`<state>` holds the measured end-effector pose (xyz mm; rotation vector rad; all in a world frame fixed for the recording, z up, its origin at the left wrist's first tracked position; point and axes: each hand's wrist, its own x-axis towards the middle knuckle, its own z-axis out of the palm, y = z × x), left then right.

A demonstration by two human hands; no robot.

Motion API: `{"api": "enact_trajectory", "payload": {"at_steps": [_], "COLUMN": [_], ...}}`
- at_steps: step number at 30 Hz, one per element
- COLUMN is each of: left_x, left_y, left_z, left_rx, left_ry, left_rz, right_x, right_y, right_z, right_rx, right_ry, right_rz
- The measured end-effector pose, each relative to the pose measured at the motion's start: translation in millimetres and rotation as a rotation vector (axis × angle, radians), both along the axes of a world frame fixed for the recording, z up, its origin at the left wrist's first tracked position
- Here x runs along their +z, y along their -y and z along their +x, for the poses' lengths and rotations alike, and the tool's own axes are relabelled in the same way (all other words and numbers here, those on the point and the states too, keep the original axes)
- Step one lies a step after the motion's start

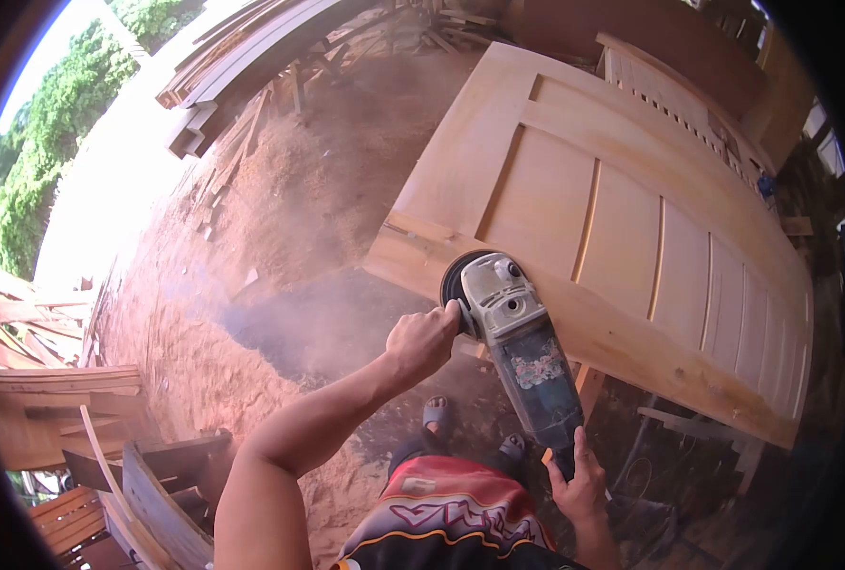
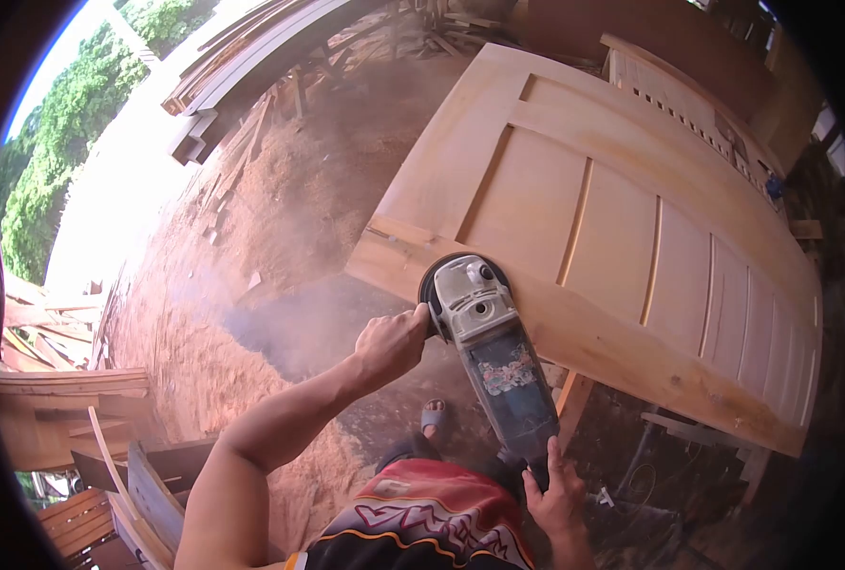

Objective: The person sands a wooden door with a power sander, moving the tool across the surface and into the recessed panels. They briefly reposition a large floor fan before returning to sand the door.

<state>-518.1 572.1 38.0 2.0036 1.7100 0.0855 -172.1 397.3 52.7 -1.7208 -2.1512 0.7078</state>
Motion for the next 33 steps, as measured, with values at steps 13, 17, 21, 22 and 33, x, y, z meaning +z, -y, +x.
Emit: {"api": "enact_trajectory", "payload": {"at_steps": [13,17,21,22,33], "left_x": [2.1,-10.0,-10.8,-10.4,-15.0], "left_y": [30.5,24.2,14.0,10.5,-48.2], "left_z": [271.4,321.4,303.1,287.8,-0.2], "left_rx": [-0.307,-0.382,-0.368,-0.365,0.059], "left_ry": [0.027,0.142,0.121,0.035,-0.123], "left_rz": [0.037,0.187,0.232,0.239,0.18], "right_x": [7.8,12.0,25.6,26.8,-8.1], "right_y": [115.3,124.3,101.2,91.3,-57.9], "right_z": [211.7,238.9,219.1,209.5,3.6], "right_rx": [-0.314,-0.457,-0.406,-0.362,0.048], "right_ry": [0.024,0.01,0.106,0.092,-0.138], "right_rz": [-0.029,-0.09,-0.111,-0.083,0.049]}}
